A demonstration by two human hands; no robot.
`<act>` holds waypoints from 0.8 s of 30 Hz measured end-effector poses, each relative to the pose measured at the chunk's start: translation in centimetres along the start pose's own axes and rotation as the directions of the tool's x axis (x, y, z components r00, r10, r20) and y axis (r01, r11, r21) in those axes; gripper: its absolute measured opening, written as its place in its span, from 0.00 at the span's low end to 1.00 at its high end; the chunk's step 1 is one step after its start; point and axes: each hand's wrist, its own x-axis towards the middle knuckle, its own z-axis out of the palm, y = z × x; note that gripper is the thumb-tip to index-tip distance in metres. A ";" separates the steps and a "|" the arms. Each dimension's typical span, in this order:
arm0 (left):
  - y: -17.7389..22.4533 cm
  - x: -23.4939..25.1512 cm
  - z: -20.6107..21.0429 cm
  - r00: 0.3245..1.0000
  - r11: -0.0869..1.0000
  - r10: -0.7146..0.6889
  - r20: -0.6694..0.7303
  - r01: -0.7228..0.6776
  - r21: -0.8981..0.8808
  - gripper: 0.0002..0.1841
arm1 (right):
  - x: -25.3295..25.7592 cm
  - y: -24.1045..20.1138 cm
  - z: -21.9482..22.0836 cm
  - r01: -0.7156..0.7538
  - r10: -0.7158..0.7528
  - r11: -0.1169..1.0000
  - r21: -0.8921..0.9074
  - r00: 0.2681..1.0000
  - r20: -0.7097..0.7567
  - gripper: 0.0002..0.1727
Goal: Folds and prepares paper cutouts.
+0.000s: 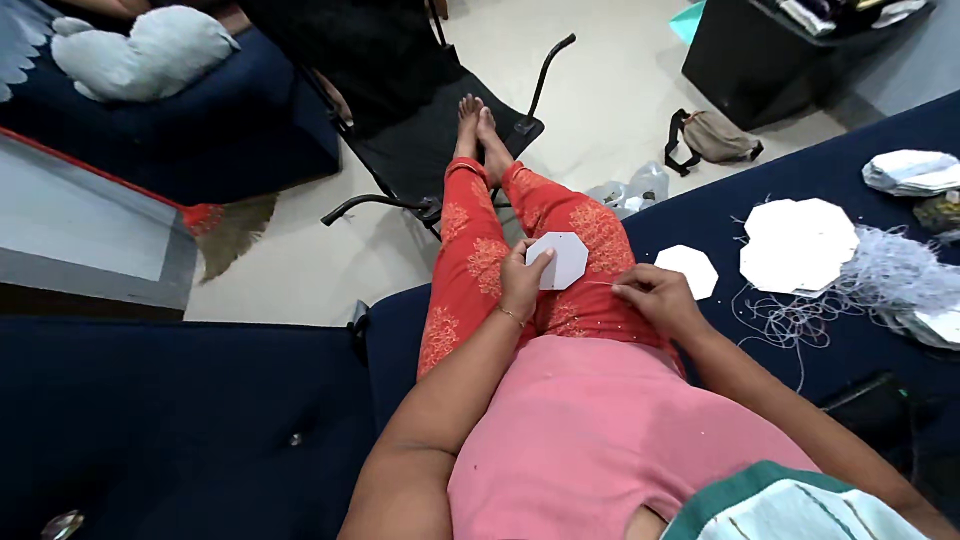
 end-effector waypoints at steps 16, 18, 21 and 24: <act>0.1 -0.1 0.4 1.000 1.000 -0.011 0.002 0.011 0.002 0.12 | 0.1 -0.5 0.0 -0.001 0.023 0.970 -0.245 0.996 0.089 0.22; 0.1 -0.1 0.3 1.000 1.000 -0.008 0.008 0.008 0.003 0.12 | 0.3 -0.2 1.0 0.030 -0.011 0.962 -0.271 0.998 0.069 0.20; 0.0 -0.1 0.2 1.000 1.000 -0.007 0.016 0.006 0.015 0.12 | 0.6 0.4 1.7 0.040 -0.031 0.957 -0.286 0.999 0.036 0.11; 0.1 -0.1 0.3 1.000 1.000 -0.014 0.019 0.014 0.016 0.12 | 0.6 1.0 2.0 0.073 -0.071 0.956 -0.284 0.997 0.017 0.05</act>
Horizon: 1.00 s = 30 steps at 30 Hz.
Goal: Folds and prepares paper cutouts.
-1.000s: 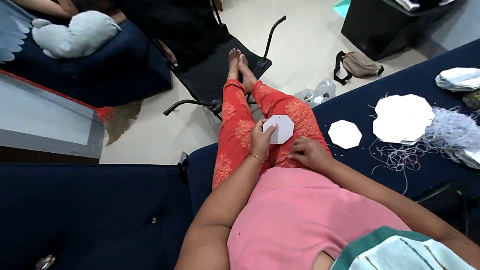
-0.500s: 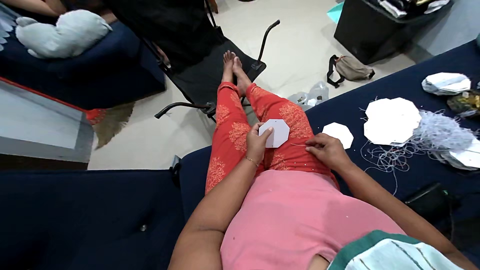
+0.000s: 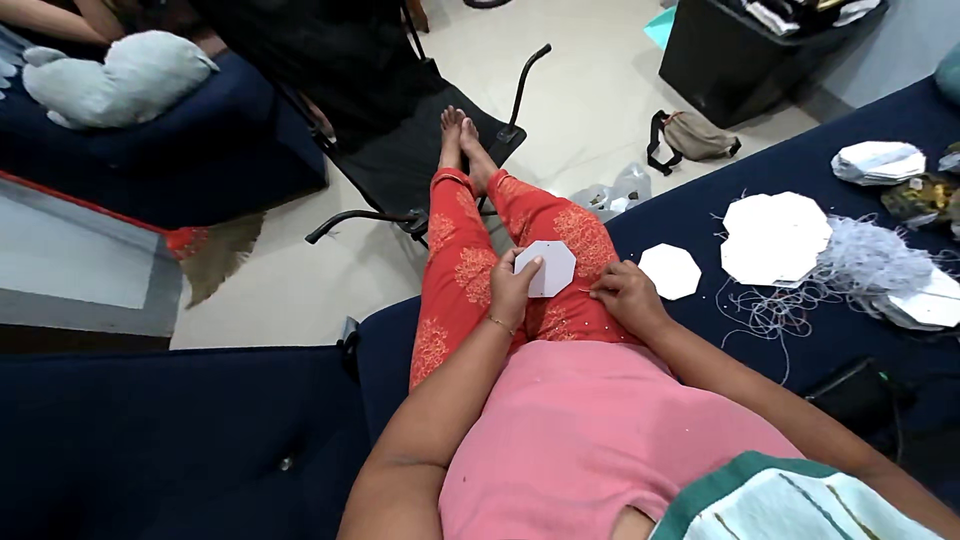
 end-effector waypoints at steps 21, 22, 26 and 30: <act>1.8 -1.8 1.6 0.965 0.988 0.045 0.257 -0.081 0.131 0.12 | 1.0 -3.1 -2.6 0.214 -0.145 0.955 0.205 0.941 -0.305 0.11; 1.8 -1.9 1.6 0.963 0.986 0.048 0.266 -0.089 0.143 0.12 | 0.9 -3.1 -2.5 0.220 -0.154 0.956 0.195 0.939 -0.306 0.11; 1.7 -2.0 1.5 0.947 0.970 0.093 0.309 -0.156 0.186 0.14 | 0.8 -3.1 -1.9 0.229 -0.173 0.960 0.165 0.940 -0.295 0.11; 1.9 -2.2 1.7 0.937 0.963 0.113 0.331 -0.186 0.198 0.16 | 0.6 -3.2 -1.8 0.237 -0.186 0.960 0.151 0.939 -0.289 0.11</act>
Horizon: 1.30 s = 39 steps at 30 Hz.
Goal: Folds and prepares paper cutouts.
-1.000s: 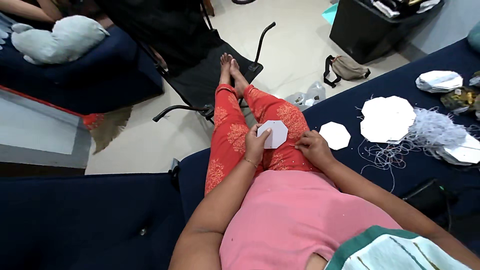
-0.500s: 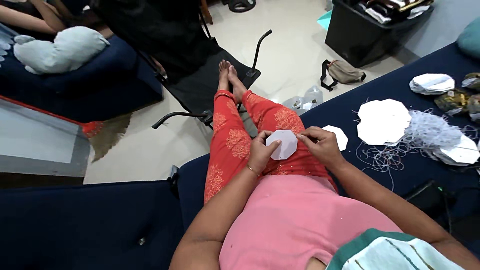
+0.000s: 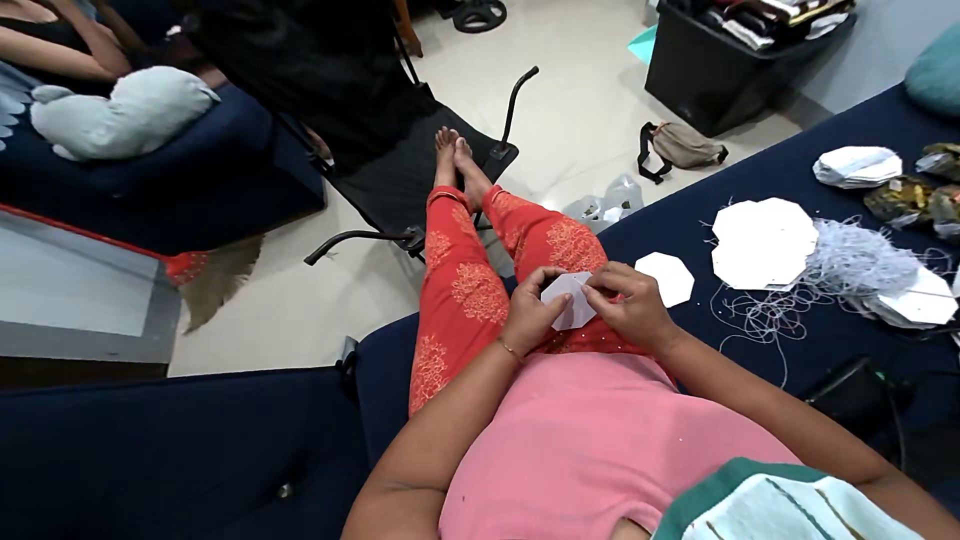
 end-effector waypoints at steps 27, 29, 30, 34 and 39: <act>0.0 -0.4 0.2 0.985 0.972 0.168 0.038 -0.172 0.157 0.18 | -0.1 -0.3 -0.1 -0.003 0.003 1.000 -0.003 0.998 -0.063 0.12; -0.2 -0.3 0.2 0.983 0.971 0.176 0.044 -0.181 0.158 0.18 | -0.2 -0.3 0.0 -0.009 0.008 1.000 -0.011 0.996 -0.083 0.12; -0.2 -0.3 0.2 0.982 0.970 0.182 0.045 -0.187 0.152 0.18 | -0.3 -0.2 0.0 -0.012 0.011 1.000 -0.014 0.996 -0.092 0.12; -0.3 -0.3 0.2 0.979 0.969 0.198 0.047 -0.203 0.138 0.18 | -0.3 -0.2 0.0 -0.021 0.021 1.000 0.007 0.996 -0.089 0.11; -0.1 -0.3 0.3 0.978 0.968 0.203 0.049 -0.208 0.143 0.18 | -0.4 -0.2 0.1 -0.002 0.005 1.000 0.030 0.998 -0.069 0.11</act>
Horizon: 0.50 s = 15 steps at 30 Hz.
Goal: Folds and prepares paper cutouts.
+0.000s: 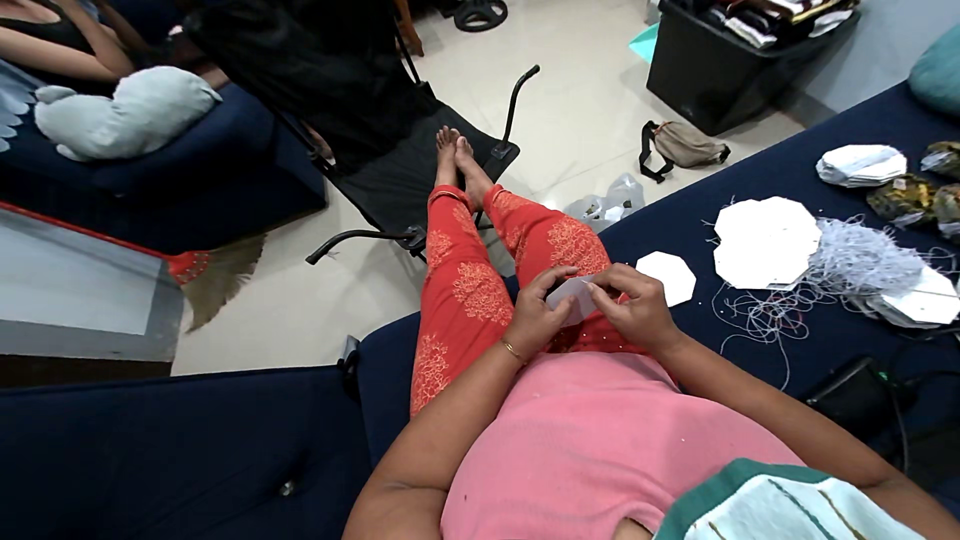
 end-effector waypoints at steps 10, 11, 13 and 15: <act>0.0 0.0 0.0 0.999 0.998 0.039 0.038 -0.041 0.047 0.18 | 0.0 0.0 0.1 -0.004 0.005 0.999 -0.039 1.000 0.021 0.11; 0.1 0.0 0.0 0.998 0.997 0.039 0.047 -0.042 0.059 0.18 | -0.1 0.0 0.1 -0.004 0.005 0.999 -0.044 1.000 0.023 0.12; 0.2 -0.1 0.0 0.997 0.996 0.055 0.052 -0.059 0.072 0.16 | -0.1 0.0 0.1 -0.002 0.004 0.999 -0.055 1.000 0.023 0.12; 0.1 -0.1 0.1 0.996 0.994 0.074 0.048 -0.078 0.076 0.13 | -0.1 0.0 0.1 0.003 -0.001 0.998 -0.067 1.000 0.023 0.12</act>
